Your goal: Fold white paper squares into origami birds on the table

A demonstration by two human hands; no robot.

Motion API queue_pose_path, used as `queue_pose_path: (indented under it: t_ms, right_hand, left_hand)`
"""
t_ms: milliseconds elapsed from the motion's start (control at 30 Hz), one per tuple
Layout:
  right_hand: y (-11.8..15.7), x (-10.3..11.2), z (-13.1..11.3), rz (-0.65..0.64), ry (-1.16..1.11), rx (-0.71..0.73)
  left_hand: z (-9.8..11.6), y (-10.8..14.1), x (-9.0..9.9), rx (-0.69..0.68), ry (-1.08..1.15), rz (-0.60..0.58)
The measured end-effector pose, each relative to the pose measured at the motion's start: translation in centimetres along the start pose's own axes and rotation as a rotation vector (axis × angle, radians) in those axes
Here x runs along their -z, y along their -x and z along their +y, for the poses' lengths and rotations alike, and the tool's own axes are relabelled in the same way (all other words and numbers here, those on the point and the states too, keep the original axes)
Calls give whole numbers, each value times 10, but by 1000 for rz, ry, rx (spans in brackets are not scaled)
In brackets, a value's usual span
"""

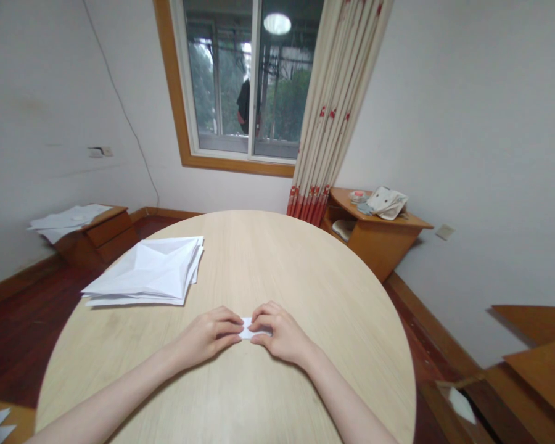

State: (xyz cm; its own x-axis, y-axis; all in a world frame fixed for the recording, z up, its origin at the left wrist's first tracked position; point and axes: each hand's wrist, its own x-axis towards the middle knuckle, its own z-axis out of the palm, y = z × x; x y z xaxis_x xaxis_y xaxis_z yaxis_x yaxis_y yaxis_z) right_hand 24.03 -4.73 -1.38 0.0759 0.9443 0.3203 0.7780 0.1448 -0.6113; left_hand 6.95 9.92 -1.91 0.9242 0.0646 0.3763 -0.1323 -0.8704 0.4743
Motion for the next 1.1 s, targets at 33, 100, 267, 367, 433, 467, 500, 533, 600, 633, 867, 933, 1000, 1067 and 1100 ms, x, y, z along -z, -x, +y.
queue_pose_path:
  t_ms: [33,100,267,367,433,467,500,533,600,633,867,933,1000,1067,1100]
  right_hand:
    - [0,0,0,-3,4,0]
    - [1,1,0,-8,1,-1]
    - [1,2,-2,-6,-22,-15]
    - [0,3,-4,-15,-12,-22]
    - [-1,3,-5,-26,3,-27]
    - [-1,3,-5,-29,10,-29]
    - [-1,3,-6,-32,16,-31]
    - [-2,2,-6,-32,22,-33]
    - [-2,1,-7,-29,32,-39]
    - [-2,0,-7,-24,38,-43]
    - [-4,-6,-10,17,98,-71]
    - [-5,-7,-10,29,103,-82]
    - [-5,-9,-9,47,92,-96]
    - [-5,-10,-8,65,74,-112]
    - [-5,-11,-7,71,74,-119]
  left_hand:
    - [0,0,0,3,1,1]
    - [1,0,1,9,2,-1]
    - [5,-3,3,44,17,-6]
    - [6,-3,3,76,41,5]
    - [6,-3,2,88,56,11]
    - [6,-3,2,91,62,13]
    - [6,-3,2,95,69,14]
    - [6,-3,1,99,76,17]
    - [5,-3,1,113,92,27]
    - [5,-4,1,121,103,32]
    - [3,-3,-1,166,205,90]
    - [2,-2,-2,169,213,101]
    - [1,-2,-4,164,220,105]
    - [1,-3,-5,167,214,113]
    - [1,-3,-5,175,198,118]
